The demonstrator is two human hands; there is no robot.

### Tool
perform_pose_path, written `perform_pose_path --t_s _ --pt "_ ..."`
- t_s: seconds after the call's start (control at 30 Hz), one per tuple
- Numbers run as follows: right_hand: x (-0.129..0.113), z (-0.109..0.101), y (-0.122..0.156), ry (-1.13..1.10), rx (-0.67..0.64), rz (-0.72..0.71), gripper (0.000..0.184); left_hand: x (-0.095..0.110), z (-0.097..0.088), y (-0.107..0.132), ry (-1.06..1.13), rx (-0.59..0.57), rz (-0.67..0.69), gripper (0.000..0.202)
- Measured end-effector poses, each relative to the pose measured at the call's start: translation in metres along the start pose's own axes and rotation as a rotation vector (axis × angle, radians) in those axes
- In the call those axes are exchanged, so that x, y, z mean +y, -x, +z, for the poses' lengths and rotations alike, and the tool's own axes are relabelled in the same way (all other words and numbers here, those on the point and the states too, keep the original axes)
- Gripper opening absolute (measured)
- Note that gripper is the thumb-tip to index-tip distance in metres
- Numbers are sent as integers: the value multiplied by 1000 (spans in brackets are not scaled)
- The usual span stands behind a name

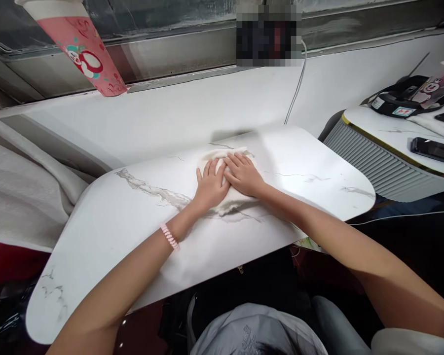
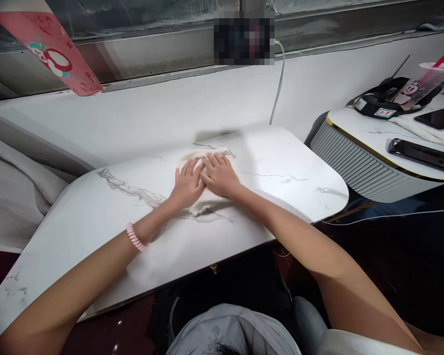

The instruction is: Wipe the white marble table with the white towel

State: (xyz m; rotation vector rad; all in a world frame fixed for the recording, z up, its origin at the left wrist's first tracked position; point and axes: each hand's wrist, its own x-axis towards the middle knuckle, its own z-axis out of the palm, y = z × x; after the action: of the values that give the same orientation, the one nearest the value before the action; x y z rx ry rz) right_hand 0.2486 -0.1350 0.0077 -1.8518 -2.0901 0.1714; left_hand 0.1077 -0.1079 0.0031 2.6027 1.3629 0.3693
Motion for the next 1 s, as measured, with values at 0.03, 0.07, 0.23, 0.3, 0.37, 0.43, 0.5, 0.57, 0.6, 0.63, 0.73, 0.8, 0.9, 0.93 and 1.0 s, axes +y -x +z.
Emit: perform_pose_path --t_s 0.03,0.07,0.23,0.3,0.37,0.43,0.5,0.57,0.6,0.63,0.73,0.8,0.9,0.93,1.0 --pt "-1 -1 10 9 -7 -12 57 6 1 8 0 -4 3 55" --pt "-1 -3 20 18 -14 -29 58 11 2 17 0 -5 4 55" --pt "-1 -12 75 55 -25 -142 59 45 5 64 3 5 25 57" --pt "0 -15 94 61 -21 -162 60 57 6 79 -5 -2 52 57" --pt "2 -18 108 61 -15 -161 59 67 7 87 -14 -16 70 57" --pt "4 -20 116 59 -9 -156 59 74 7 91 -21 -30 72 57" --pt "5 -21 119 55 -1 -155 58 78 6 91 -28 -38 67 58" --pt "6 -21 118 50 5 -156 58 79 5 91 -34 -44 66 59" --pt "7 -21 118 47 9 -157 58 79 5 91 -36 -48 67 60" --pt "7 -21 117 43 12 -158 58 79 5 90 -36 -53 67 60" --pt "10 -19 115 35 30 -148 58 79 5 85 -29 -63 68 59" --pt "16 -18 110 36 50 -118 58 78 5 75 -13 -67 80 57" --pt "33 -16 92 50 81 -47 57 75 8 45 24 -77 114 55" --pt "39 -16 84 56 90 -24 57 74 9 32 36 -79 125 55" --pt "54 -15 63 64 103 11 56 70 11 5 54 -77 141 54"
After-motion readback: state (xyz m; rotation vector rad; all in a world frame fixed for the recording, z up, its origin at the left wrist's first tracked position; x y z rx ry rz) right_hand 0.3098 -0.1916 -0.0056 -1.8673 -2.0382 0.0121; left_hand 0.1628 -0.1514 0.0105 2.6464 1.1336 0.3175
